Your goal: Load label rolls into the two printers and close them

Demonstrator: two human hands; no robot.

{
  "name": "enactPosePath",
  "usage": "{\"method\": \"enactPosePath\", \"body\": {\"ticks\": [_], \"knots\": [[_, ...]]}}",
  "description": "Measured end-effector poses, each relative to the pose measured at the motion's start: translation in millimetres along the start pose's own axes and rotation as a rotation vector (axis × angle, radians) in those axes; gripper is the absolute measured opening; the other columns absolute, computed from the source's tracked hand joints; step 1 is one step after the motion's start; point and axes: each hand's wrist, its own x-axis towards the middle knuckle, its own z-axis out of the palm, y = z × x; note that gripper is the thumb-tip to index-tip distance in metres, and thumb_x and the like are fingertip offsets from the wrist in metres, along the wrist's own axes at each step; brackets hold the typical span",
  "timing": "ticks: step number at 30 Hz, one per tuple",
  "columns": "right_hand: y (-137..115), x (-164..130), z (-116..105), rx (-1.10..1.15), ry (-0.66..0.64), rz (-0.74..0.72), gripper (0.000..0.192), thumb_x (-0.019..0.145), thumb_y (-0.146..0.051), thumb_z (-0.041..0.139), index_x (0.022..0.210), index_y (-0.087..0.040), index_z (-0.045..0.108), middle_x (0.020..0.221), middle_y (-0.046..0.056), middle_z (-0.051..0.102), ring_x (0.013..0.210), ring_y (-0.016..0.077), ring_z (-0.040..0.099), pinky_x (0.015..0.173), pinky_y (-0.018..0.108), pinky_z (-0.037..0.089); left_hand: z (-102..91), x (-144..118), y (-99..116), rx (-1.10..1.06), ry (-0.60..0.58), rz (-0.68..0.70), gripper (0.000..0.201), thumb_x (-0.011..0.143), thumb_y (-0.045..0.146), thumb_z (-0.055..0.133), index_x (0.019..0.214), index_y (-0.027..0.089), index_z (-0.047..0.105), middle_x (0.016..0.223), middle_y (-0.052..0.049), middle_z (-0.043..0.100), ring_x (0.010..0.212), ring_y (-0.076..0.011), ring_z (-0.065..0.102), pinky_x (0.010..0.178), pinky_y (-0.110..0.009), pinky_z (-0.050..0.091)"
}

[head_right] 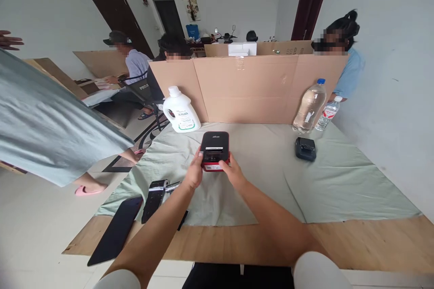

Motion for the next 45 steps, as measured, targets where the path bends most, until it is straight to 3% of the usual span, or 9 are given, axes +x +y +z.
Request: {"method": "enactPosePath", "body": {"ticks": [7,12,16,21,26,30,34,38,45], "knots": [[-27,-110,-87,-0.093,0.153,0.066,0.068,0.084,-0.059,0.054,0.143,-0.029,0.039,0.138,0.007,0.054,0.125,0.0294,0.052,0.102,0.049,0.046,84.4,-109,-23,0.148,-0.185,-0.079,0.055,0.100,0.047,0.023,0.152,0.030,0.014,0.158,-0.003,0.021,0.145,-0.0208,0.023,0.117,-0.044,0.030],[-11,-158,-100,-0.080,0.214,0.163,0.071,0.083,-0.058,0.057,0.144,-0.029,0.037,0.138,0.008,0.054,0.120,0.0291,0.056,0.098,0.050,0.050,95.6,-144,-42,0.297,-0.268,-0.096,0.057,0.100,0.050,0.019,0.152,0.030,0.010,0.160,-0.002,0.012,0.147,-0.0200,0.014,0.119,-0.045,0.027],[3,-160,-103,-0.093,0.296,0.214,0.066,0.085,-0.056,0.054,0.143,-0.028,0.038,0.143,0.008,0.048,0.127,0.0274,0.050,0.100,0.047,0.048,90.3,-137,-35,0.241,-0.253,-0.118,0.057,0.098,0.052,0.026,0.149,0.026,0.024,0.158,-0.005,0.022,0.146,-0.0210,0.021,0.119,-0.043,0.026],[-1,-131,-99,-0.217,0.511,0.193,0.054,0.087,-0.056,0.049,0.131,-0.026,0.051,0.143,0.009,0.046,0.133,0.0273,0.041,0.107,0.049,0.038,89.6,-109,-18,0.044,-0.160,-0.219,0.054,0.093,0.046,0.043,0.142,0.022,0.039,0.152,-0.008,0.037,0.142,-0.0238,0.030,0.118,-0.042,0.026],[-3,-113,-81,-0.546,0.588,-0.019,0.044,0.084,-0.050,0.054,0.119,-0.023,0.060,0.142,0.012,0.045,0.134,0.0296,0.037,0.109,0.056,0.029,88.7,-84,-15,-0.083,-0.370,-0.124,0.056,0.072,0.023,0.057,0.128,0.024,0.057,0.158,-0.001,0.024,0.146,-0.0266,0.019,0.117,-0.040,0.023],[10,-120,-72,-0.647,0.613,-0.100,0.047,0.086,-0.042,0.052,0.128,-0.023,0.052,0.146,0.014,0.038,0.135,0.0309,0.036,0.107,0.060,0.030,84.8,-79,-19,-0.080,-0.469,-0.136,0.060,0.062,0.016,0.051,0.121,0.026,0.062,0.159,0.003,0.018,0.147,-0.0272,0.013,0.118,-0.041,0.018],[21,-128,-67,-0.514,0.652,-0.067,0.064,0.086,-0.041,0.052,0.143,-0.020,0.033,0.146,0.015,0.037,0.135,0.0285,0.036,0.109,0.055,0.032,84.1,-82,-22,-0.083,-0.484,-0.122,0.061,0.062,0.016,0.048,0.121,0.025,0.060,0.160,0.004,0.016,0.147,-0.0258,0.010,0.119,-0.041,0.014],[25,-129,-62,-0.346,0.692,-0.004,0.069,0.083,-0.043,0.056,0.142,-0.018,0.032,0.143,0.015,0.039,0.131,0.0275,0.040,0.110,0.050,0.033,85.6,-84,-22,-0.065,-0.487,-0.101,0.064,0.063,0.017,0.047,0.126,0.026,0.056,0.159,0.004,0.016,0.147,-0.0250,0.010,0.118,-0.039,0.015],[26,-129,-60,-0.275,0.702,-0.044,0.068,0.082,-0.042,0.058,0.141,-0.017,0.035,0.142,0.015,0.042,0.131,0.0275,0.041,0.110,0.050,0.034,90.5,-80,-15,-0.135,-0.494,-0.222,0.099,0.057,0.014,0.049,0.150,0.029,0.017,0.152,-0.003,0.033,0.122,-0.0250,0.049,0.100,-0.039,0.042]]}}
